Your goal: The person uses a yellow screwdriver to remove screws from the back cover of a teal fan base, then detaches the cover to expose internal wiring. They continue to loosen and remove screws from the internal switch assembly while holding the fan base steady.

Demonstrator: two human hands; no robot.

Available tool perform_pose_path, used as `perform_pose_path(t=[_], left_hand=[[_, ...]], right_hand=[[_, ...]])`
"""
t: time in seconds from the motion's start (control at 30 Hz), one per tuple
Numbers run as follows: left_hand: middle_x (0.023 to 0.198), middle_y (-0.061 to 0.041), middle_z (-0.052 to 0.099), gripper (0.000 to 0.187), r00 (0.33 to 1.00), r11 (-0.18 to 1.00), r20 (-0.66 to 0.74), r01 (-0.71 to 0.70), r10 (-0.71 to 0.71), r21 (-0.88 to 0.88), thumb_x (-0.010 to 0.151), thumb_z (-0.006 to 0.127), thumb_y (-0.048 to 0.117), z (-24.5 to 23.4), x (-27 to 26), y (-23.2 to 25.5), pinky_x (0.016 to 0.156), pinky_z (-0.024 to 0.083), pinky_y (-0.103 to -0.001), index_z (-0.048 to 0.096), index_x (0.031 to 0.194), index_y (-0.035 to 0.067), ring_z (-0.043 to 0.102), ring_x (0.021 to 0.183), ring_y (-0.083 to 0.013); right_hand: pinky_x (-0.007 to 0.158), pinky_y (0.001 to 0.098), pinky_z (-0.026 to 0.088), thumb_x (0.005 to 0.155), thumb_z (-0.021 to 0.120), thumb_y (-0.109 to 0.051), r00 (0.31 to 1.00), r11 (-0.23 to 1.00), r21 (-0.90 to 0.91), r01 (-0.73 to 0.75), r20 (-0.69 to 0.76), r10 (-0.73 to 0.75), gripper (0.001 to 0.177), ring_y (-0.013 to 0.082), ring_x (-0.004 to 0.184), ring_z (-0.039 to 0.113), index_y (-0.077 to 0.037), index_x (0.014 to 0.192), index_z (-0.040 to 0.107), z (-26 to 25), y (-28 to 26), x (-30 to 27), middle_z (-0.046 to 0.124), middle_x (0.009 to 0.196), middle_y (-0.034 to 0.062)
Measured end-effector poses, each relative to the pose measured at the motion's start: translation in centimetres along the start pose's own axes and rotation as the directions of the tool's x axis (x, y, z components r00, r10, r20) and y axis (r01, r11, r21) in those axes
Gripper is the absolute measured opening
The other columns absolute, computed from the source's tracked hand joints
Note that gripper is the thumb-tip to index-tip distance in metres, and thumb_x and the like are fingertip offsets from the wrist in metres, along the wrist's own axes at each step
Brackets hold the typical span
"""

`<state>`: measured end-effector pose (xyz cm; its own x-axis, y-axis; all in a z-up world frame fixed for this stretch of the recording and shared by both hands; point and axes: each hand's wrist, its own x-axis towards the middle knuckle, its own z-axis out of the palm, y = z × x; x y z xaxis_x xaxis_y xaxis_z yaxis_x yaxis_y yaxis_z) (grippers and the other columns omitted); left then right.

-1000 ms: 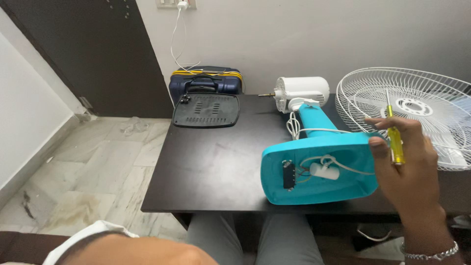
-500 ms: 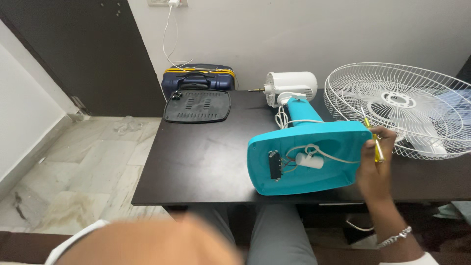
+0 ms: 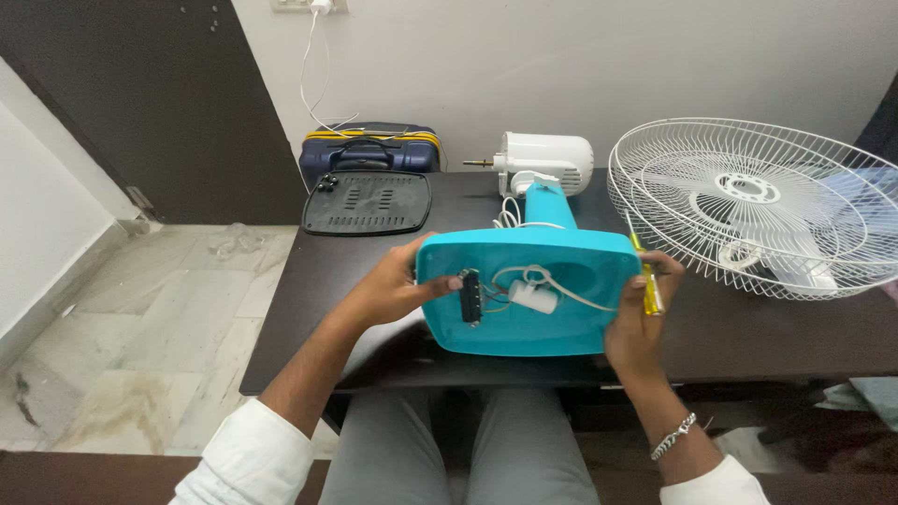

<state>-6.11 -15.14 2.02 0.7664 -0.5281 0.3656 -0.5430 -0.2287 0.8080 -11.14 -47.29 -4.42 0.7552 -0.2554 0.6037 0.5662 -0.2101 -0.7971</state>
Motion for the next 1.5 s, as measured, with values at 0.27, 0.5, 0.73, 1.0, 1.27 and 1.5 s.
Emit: perform_pose_path(t=[0.27,0.5,0.73,1.0,1.27,1.5], left_hand=[[0.102,-0.006,0.072,0.042,0.984,0.987,-0.136,-0.126,0.112,-0.102,0.092,0.077,0.032,1.5,-1.0,-2.8,0.086,0.058,-0.032,0.063,0.121,0.004,0.069,0.098,-0.0148],[0.111,-0.006,0.07,0.046,0.962,0.952,-0.265,-0.14,0.066,-0.272,0.093,0.076,0.026,3.4,-1.9,-4.5,0.091,0.056,-0.031,0.058,0.129,0.004,0.067,0.105,-0.0137],[0.111,-0.007,0.069,0.041,0.932,0.949,-0.342,-0.211,0.123,-0.234,0.096,0.076,0.022,4.3,-2.2,-5.0,0.089,0.056,-0.03,0.058,0.127,0.002,0.066,0.103,-0.0141],[0.109,-0.008,0.071,0.041,0.925,0.96,-0.351,-0.217,0.145,-0.175,0.096,0.073,0.022,4.3,-2.3,-4.5,0.085,0.06,-0.03,0.056,0.128,0.003,0.071,0.1,-0.0147],[0.108,-0.011,0.074,0.044,0.902,0.962,-0.366,-0.266,0.229,-0.055,0.096,0.075,0.02,4.1,-2.6,-3.8,0.085,0.061,-0.032,0.055,0.13,0.002,0.074,0.099,-0.0172],[0.112,-0.012,0.074,0.051,0.868,0.946,-0.399,-0.324,0.294,-0.008,0.095,0.076,0.015,4.2,-2.7,-3.7,0.091,0.06,-0.034,0.05,0.137,0.003,0.073,0.106,-0.0187]], right_hand=[[0.101,0.0306,0.046,0.109,0.032,-0.062,0.992,0.991,-0.05,0.126,-0.006,-0.127,0.06,0.012,0.114,0.047,-0.007,0.132,0.033,0.8,1.1,0.1,0.037,0.122,0.0049],[0.104,0.0293,0.044,0.112,0.036,-0.058,0.986,0.987,-0.002,0.162,-0.03,-0.162,0.056,0.0113,0.113,0.047,-0.007,0.133,0.035,1.1,2.8,0.8,0.043,0.119,0.0048],[0.101,0.0314,0.047,0.116,0.043,-0.05,0.93,0.897,-0.297,0.327,-0.065,-0.361,0.041,0.0133,0.114,0.052,-0.011,0.128,0.037,0.3,0.7,-0.2,0.051,0.134,0.0102],[0.067,0.0371,0.047,0.095,0.059,-0.014,0.674,0.582,-0.353,0.732,0.253,-0.694,0.01,0.0194,0.067,0.059,-0.01,0.103,0.064,0.7,-5.8,-2.3,0.062,0.073,0.0004],[0.068,0.0334,0.054,0.08,0.077,-0.006,0.553,0.544,-0.179,0.82,0.495,-0.67,0.029,0.0199,0.074,0.067,-0.01,0.105,0.062,6.0,-8.3,-2.5,0.067,0.086,0.0009],[0.063,0.0337,0.053,0.076,0.085,-0.01,0.518,0.478,-0.217,0.851,0.496,-0.697,0.03,0.0187,0.07,0.064,-0.013,0.103,0.071,7.6,-7.4,-2.3,0.066,0.083,0.0003]])
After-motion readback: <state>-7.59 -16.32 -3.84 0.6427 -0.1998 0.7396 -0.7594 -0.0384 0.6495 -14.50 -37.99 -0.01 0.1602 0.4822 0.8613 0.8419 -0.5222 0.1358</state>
